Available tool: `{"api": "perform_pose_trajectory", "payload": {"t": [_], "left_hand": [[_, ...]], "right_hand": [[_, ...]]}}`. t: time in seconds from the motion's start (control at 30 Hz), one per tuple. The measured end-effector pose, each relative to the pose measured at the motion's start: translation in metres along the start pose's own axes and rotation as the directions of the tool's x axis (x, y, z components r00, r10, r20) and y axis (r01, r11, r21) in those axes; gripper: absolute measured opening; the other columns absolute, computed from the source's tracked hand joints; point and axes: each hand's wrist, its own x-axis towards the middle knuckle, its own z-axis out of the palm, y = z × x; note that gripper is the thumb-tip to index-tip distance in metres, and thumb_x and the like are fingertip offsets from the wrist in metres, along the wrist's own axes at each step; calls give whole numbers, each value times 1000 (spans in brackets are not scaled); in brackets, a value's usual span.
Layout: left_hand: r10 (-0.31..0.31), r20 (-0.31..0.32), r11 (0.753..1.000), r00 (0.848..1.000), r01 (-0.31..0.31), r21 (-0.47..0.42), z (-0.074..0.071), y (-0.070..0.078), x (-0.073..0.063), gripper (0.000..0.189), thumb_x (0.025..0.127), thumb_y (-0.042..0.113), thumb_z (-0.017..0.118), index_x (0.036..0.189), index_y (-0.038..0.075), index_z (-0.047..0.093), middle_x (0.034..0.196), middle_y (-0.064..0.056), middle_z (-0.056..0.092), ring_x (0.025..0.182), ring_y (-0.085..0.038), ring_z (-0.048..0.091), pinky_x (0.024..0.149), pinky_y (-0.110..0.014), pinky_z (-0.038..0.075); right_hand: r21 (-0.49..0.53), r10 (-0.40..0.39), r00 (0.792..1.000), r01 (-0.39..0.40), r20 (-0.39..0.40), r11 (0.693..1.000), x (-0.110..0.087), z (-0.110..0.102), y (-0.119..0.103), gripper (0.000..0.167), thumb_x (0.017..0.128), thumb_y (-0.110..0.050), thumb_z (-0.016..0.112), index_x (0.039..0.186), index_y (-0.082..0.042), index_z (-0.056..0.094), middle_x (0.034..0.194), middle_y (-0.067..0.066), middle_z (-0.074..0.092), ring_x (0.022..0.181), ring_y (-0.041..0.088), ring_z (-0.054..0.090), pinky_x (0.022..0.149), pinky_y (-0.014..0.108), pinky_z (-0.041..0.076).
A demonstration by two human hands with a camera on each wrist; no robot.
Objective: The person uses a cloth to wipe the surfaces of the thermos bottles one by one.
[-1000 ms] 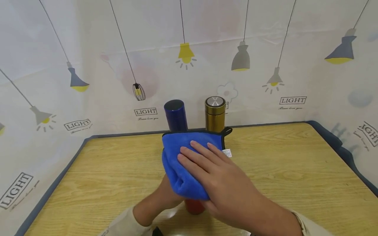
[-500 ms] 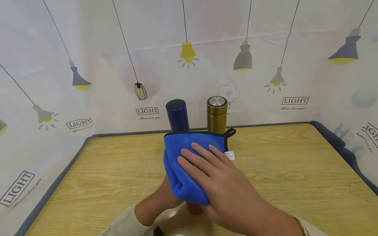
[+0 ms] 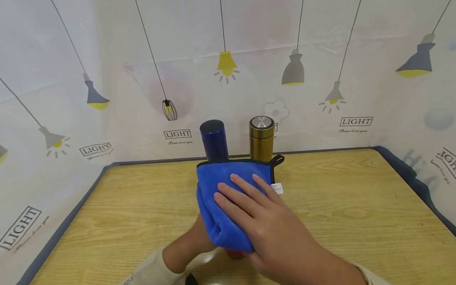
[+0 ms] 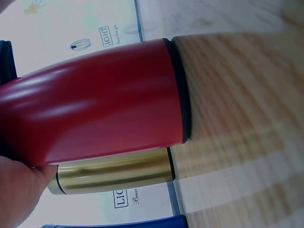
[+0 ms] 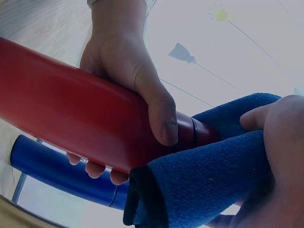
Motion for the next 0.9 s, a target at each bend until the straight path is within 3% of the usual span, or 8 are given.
{"api": "perform_pose_trajectory", "payload": {"t": [0.3, 0.57, 0.73, 0.9], "left_hand": [[7, -21, 998, 1000, -8, -61, 0, 0, 0, 76, 81, 13, 79, 144, 10, 38, 135, -12, 57, 124, -17, 57, 105, -33, 50], [4, -15, 998, 1000, -4, 57, 1, 5, 2, 74, 82, 15, 79, 143, 7, 37, 134, -11, 56, 124, -17, 56, 105, -32, 49], [-9, -14, 1000, 1000, 9, 17, 2, 3, 1, 77, 81, 14, 79, 145, 9, 36, 137, -11, 56, 126, -17, 56, 106, -33, 49], [-13, -34, 998, 999, 15, 56, 2, 1, -1, 79, 81, 15, 80, 146, 7, 36, 138, -11, 55, 127, -18, 55, 106, -32, 48]], "right_hand": [[-18, 48, 999, -48, 3, 999, 0, 1, -1, 91, 74, -7, 73, 156, -22, 34, 159, -2, 41, 151, 25, 31, 126, 23, -3], [-3, 45, 999, -45, -3, 999, -2, 1, -1, 90, 75, -9, 73, 156, -22, 35, 159, -2, 41, 150, 24, 31, 126, 22, -2], [27, 22, 998, -21, -50, 999, -2, 1, -2, 90, 72, -6, 72, 154, -19, 38, 157, 1, 43, 150, 24, 32, 126, 22, 3], [44, 13, 997, -10, -71, 999, 2, 3, -3, 90, 71, -3, 70, 154, -19, 39, 157, 1, 44, 149, 25, 33, 127, 24, 4]]}}
